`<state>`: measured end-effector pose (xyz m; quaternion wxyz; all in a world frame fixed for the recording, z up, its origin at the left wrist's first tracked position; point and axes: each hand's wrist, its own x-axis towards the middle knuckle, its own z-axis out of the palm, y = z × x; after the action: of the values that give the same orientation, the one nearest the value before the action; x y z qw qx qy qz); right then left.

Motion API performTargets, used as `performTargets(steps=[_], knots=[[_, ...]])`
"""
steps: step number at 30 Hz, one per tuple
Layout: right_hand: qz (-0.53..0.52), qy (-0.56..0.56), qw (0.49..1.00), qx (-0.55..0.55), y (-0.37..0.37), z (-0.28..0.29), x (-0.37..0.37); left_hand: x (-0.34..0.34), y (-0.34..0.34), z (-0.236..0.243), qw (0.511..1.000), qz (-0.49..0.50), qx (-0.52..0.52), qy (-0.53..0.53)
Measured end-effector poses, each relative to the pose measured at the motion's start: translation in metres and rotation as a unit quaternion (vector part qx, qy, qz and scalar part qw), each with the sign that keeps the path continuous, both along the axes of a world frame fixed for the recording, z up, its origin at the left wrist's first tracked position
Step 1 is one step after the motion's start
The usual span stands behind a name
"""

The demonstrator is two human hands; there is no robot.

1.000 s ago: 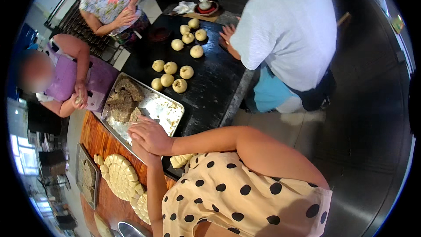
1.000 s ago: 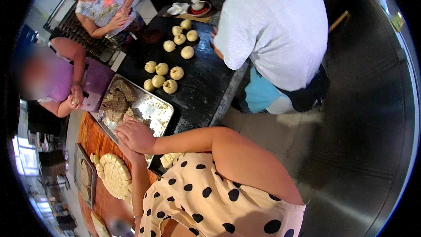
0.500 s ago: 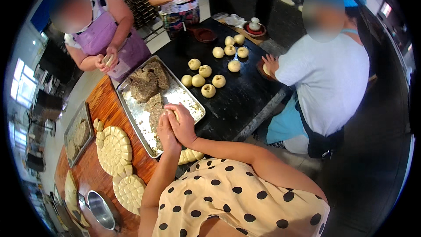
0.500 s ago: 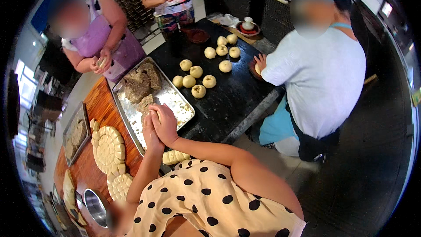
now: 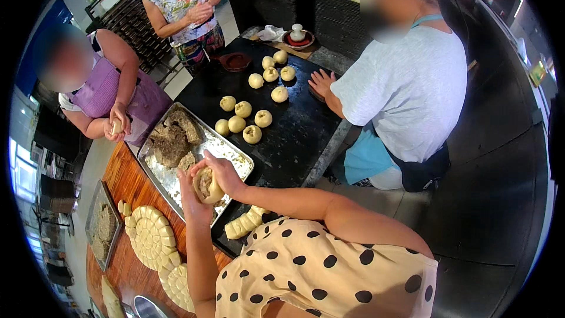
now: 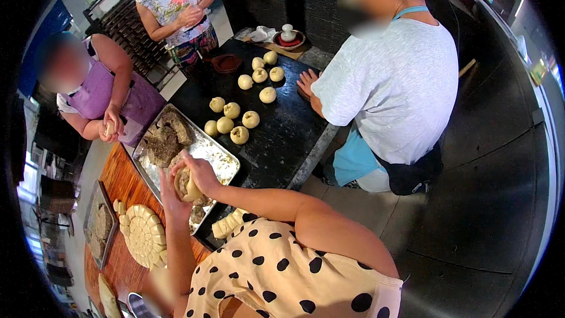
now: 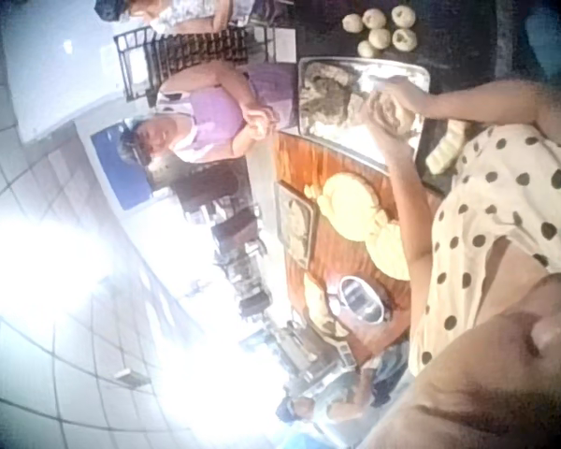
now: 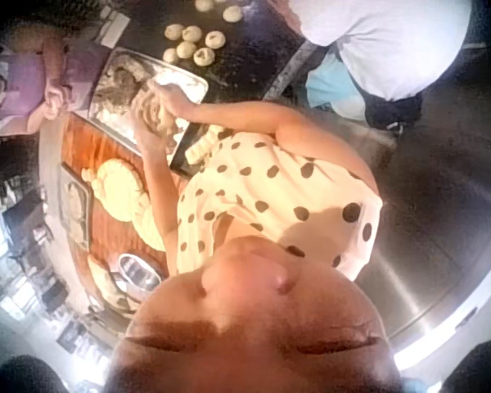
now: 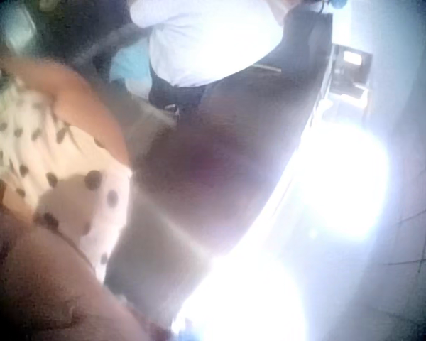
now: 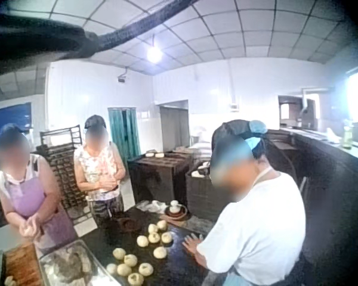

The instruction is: The person prepares food by taking pieces of dough, flattening them by hand, adding a portion of meat filling from a tray, and sealing the dough into a rounded bun shape.

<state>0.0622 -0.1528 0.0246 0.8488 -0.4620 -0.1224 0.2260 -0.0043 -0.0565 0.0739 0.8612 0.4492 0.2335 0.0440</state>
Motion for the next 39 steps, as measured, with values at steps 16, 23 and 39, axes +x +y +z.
performTargets(steps=[16, 23, 39], knots=[[-0.110, -0.333, 0.929, -0.117, -0.003, 0.018, -0.035, -0.022, 0.003, -0.032, 0.990, 0.046, 0.109, -0.071], [0.008, -0.395, 0.891, -0.225, -0.038, 0.036, -0.023, -0.004, 0.004, 0.022, 0.991, -0.044, 0.118, -0.049], [-0.069, -0.555, 0.810, -0.175, -0.063, 0.042, -0.018, -0.040, -0.035, 0.030, 0.991, -0.094, 0.004, -0.099]])
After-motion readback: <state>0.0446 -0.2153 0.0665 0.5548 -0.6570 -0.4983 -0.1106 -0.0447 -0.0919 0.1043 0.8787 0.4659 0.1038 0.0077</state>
